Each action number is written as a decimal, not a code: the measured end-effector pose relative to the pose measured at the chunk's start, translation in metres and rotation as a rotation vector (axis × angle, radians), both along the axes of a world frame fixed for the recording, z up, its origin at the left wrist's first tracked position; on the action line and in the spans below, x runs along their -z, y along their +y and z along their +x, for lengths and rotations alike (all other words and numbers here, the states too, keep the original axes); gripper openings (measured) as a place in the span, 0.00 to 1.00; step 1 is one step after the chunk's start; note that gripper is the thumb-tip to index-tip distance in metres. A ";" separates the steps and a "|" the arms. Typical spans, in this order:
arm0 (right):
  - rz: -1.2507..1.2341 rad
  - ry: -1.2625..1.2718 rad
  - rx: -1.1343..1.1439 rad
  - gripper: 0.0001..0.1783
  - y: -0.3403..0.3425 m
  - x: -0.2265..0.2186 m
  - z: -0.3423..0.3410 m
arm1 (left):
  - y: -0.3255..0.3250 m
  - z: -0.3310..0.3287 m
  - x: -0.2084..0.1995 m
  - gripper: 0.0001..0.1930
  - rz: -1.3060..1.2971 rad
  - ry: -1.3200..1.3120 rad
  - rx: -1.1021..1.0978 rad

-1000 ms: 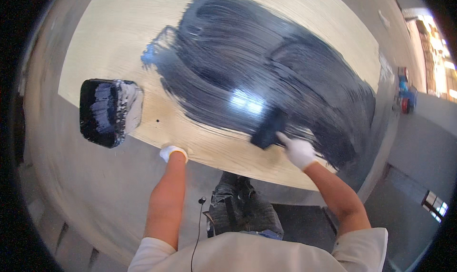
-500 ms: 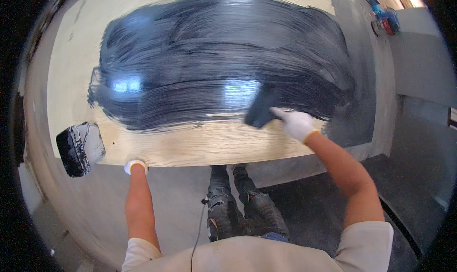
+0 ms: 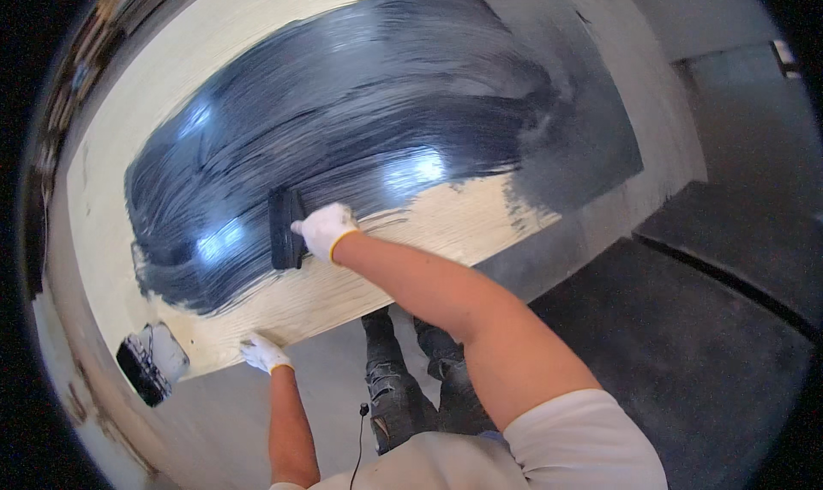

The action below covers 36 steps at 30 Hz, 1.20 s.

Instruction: The person applies black paint to a large wooden board using a foam brush. They dip the brush into a paint tray, spread the paint across the board, and periodically refill the tray from a larger paint can.

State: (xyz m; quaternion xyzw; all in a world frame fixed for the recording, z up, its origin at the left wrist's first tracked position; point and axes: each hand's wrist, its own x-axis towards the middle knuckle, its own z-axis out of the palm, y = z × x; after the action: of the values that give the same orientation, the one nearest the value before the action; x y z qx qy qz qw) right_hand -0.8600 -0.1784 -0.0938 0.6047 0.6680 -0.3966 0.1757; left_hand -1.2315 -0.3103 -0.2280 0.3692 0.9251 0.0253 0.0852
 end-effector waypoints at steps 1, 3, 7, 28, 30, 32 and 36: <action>0.001 -0.007 0.023 0.24 0.003 -0.001 0.022 | -0.006 0.006 0.007 0.35 -0.007 0.068 0.023; 0.128 -0.022 0.162 0.26 -0.008 0.000 0.088 | -0.020 0.012 0.023 0.36 -0.015 0.214 0.048; 0.229 -0.140 0.550 0.31 -0.111 0.009 0.228 | -0.015 0.033 0.025 0.36 -0.003 0.223 0.016; -0.012 -0.207 0.865 0.34 -0.284 0.001 0.143 | 0.008 0.070 0.038 0.36 0.034 0.348 -0.256; 0.043 -0.193 0.899 0.33 -0.263 -0.004 0.160 | 0.012 0.061 0.047 0.35 0.030 0.345 -0.271; 0.178 -0.238 1.007 0.32 -0.242 0.005 0.214 | 0.006 0.068 0.056 0.36 0.006 0.313 -0.252; 0.144 -0.244 1.004 0.32 -0.241 0.005 0.221 | 0.011 0.080 0.049 0.37 0.285 0.002 -0.313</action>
State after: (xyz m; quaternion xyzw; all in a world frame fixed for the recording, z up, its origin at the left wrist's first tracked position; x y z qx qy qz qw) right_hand -0.6391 -0.4192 -0.0988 0.9030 0.2958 -0.3116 -0.0017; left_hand -1.1516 -0.2998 -0.2767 0.2293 0.9583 0.1683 0.0261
